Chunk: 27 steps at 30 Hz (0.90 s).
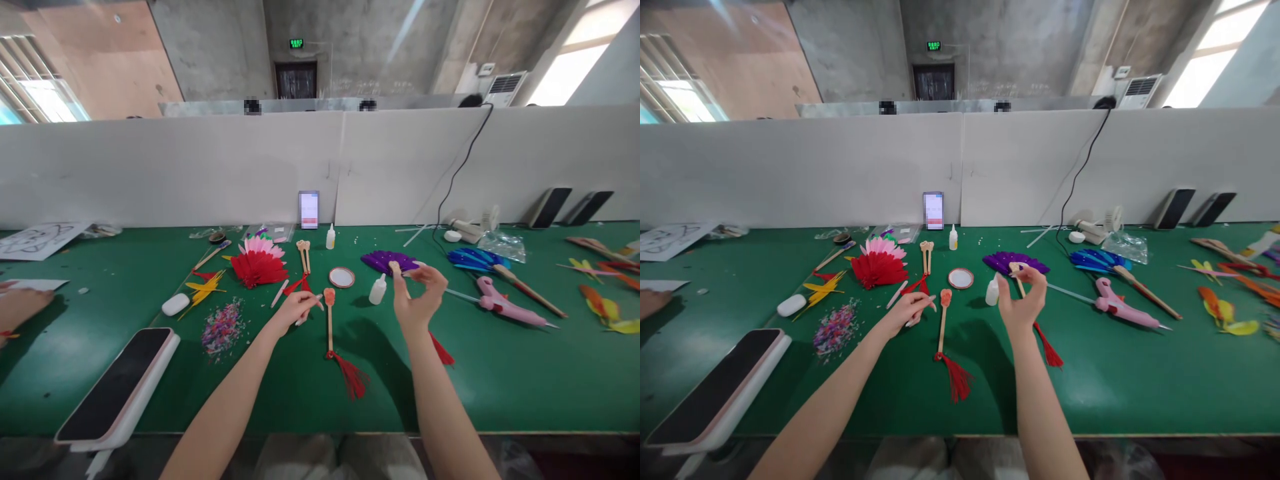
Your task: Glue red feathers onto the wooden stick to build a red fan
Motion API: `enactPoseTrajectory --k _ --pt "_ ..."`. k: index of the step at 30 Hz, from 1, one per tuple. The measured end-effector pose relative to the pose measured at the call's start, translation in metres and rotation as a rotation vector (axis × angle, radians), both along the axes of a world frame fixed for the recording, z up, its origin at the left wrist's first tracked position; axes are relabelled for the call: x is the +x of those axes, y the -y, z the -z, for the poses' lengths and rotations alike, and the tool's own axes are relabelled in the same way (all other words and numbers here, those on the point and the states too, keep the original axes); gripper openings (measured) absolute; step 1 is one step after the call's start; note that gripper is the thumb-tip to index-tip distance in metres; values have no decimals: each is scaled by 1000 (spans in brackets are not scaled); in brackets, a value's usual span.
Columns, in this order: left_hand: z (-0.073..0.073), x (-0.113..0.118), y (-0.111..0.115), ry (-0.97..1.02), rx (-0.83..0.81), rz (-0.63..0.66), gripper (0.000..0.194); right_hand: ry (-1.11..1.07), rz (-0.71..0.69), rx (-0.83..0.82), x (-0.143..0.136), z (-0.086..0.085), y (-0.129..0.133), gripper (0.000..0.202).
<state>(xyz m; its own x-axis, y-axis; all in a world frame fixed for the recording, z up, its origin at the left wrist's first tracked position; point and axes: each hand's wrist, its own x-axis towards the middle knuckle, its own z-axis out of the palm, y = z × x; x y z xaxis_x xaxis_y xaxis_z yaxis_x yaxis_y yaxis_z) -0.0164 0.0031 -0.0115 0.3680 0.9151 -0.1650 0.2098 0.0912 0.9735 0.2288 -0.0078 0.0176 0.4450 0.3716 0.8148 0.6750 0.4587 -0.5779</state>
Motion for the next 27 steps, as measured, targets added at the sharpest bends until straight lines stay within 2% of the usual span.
enactPoseTrajectory --k 2,4,6,8,10,12,15,17,19,21,23,25,27 --pt "0 1 0 -23 12 -2 43 74 -162 -242 15 19 -1 76" --pt "-1 1 1 -41 16 7 42 58 -258 -421 20 37 -4 90" --pt "-1 1 1 -51 22 8 42 -9 -367 -615 18 50 -8 80" --pt "0 3 1 -46 38 -29 42 -3 -484 -770 13 56 -10 52" --pt "2 5 1 -20 83 -123 42 -33 -522 -759 6 54 -7 38" --pt "3 8 0 17 154 -231 41 -46 -527 -721 -4 46 -2 35" --pt "4 13 3 45 262 -320 39 -188 -693 -640 -22 34 9 36" --pt "3 16 9 4 370 -358 35 -291 -820 -700 -33 30 14 38" --pt "2 21 18 -112 559 -379 31 -355 -883 -781 -41 30 16 41" --pt "2 28 28 -295 793 -314 32 -407 -900 -845 -46 33 18 49" --pt "1 36 36 -478 1002 -188 40 -458 -911 -884 -49 36 18 59" --pt "2 45 40 -600 1153 -51 50 -489 -902 -883 -52 41 19 65" --pt "4 53 40 -665 1238 82 59 -505 -857 -844 -55 45 19 69"
